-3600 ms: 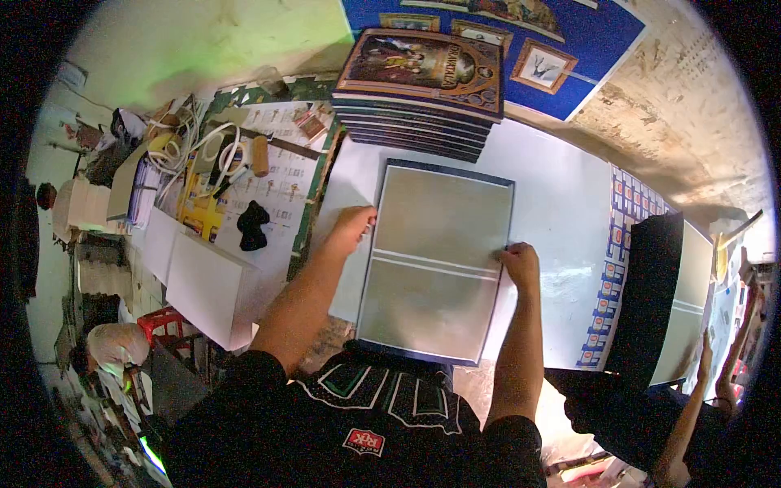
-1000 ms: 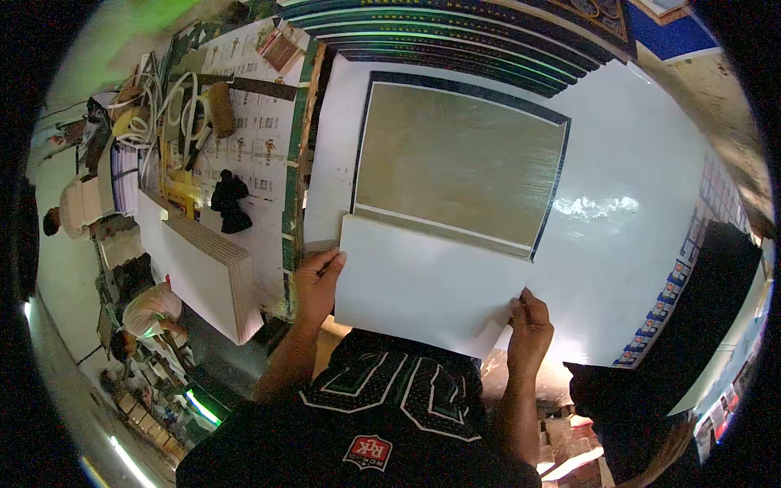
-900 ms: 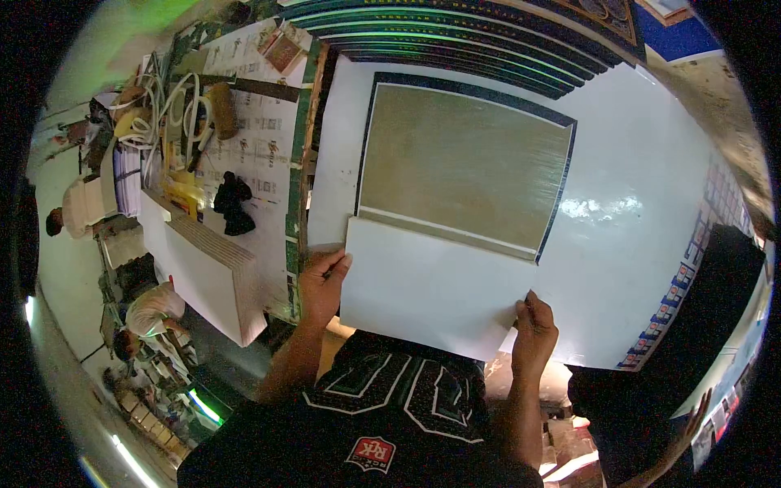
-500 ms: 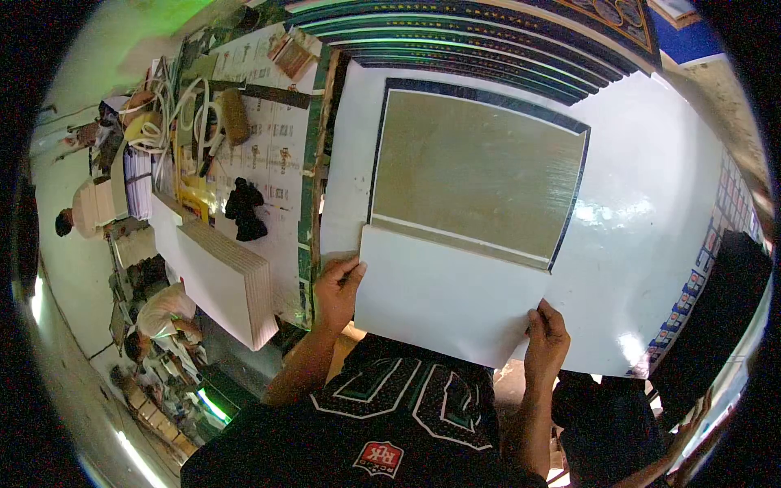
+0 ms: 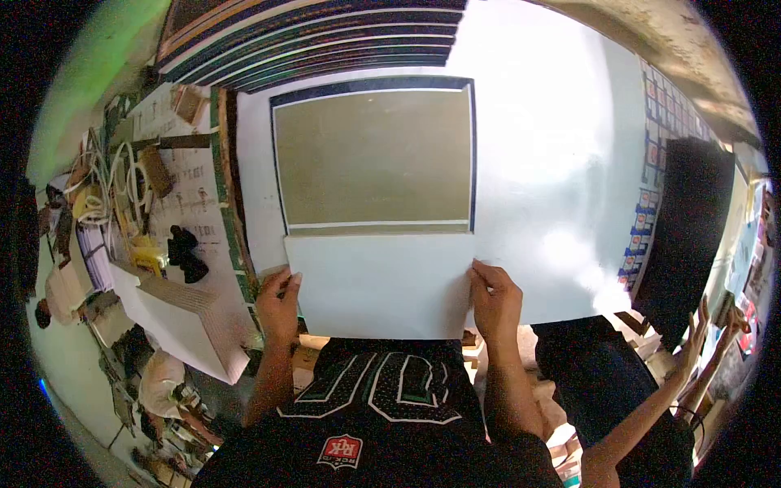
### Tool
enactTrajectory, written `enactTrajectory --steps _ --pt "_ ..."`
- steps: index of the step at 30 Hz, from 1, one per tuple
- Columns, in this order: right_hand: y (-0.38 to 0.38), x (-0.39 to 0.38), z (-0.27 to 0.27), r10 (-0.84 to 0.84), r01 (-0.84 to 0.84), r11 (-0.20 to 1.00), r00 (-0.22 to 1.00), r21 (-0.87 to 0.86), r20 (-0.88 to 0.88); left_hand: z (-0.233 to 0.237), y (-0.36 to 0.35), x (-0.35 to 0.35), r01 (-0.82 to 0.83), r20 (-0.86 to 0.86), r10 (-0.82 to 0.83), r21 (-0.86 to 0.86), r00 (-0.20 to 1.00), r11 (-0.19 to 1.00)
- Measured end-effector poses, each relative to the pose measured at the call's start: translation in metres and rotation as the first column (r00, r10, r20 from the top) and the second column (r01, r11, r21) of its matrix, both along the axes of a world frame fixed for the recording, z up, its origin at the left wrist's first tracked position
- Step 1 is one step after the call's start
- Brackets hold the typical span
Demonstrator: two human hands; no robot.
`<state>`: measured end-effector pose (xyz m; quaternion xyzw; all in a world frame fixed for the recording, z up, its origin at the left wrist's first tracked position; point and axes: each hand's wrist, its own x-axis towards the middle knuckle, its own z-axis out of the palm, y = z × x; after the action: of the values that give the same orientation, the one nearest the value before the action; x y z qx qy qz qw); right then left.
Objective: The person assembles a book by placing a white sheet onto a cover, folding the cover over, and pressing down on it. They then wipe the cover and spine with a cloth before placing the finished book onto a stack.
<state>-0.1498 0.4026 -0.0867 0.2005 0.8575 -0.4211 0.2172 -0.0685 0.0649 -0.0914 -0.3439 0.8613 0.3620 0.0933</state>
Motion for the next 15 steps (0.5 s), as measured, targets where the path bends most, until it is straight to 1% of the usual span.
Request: enactTrajectory --steps 1,2,4,6,8,10,11,13,15 --pt "0.001 0.002 -0.003 -0.031 0.032 0.999 0.999 -0.021 0.040 -0.002 -0.001 0.001 0.009 -0.040 -0.009 -0.009 0.999 1.000" --pt "-0.001 -0.001 -0.001 -0.040 0.040 0.999 0.998 -0.018 0.038 0.003 0.002 -0.003 0.006 -0.025 -0.007 -0.025 1.000 1.000" --pt "-0.003 -0.005 0.006 0.005 -0.005 1.000 1.000 -0.025 -0.003 0.005 0.005 -0.006 0.021 -0.030 -0.022 -0.036 0.999 0.999" --pt "-0.003 -0.004 0.005 -0.012 0.011 0.999 1.000 -0.035 -0.015 0.006 0.006 -0.007 0.030 -0.036 -0.032 -0.054 0.999 0.998" --pt "-0.002 0.000 0.000 -0.031 0.030 0.998 0.999 -0.046 -0.029 0.006 0.007 -0.008 0.002 -0.043 -0.003 -0.037 0.999 0.999" --pt "-0.001 0.003 -0.008 -0.027 0.028 0.999 0.998 0.021 -0.054 0.006 0.006 -0.008 0.015 -0.036 -0.016 -0.044 0.999 0.999" --pt "-0.003 0.000 -0.002 -0.032 0.033 0.999 0.998 0.022 -0.053 0.005 0.006 -0.007 0.020 -0.027 -0.021 -0.051 0.999 0.999" --pt "-0.012 -0.013 0.015 -0.094 0.093 0.995 0.994 0.018 0.050 0.004 0.007 -0.005 -0.006 -0.022 0.004 -0.078 1.000 0.997" --pt "-0.012 -0.012 0.013 -0.081 0.079 0.996 0.996 0.040 0.047 0.003 0.006 -0.004 -0.032 -0.014 0.031 -0.105 0.999 0.994"
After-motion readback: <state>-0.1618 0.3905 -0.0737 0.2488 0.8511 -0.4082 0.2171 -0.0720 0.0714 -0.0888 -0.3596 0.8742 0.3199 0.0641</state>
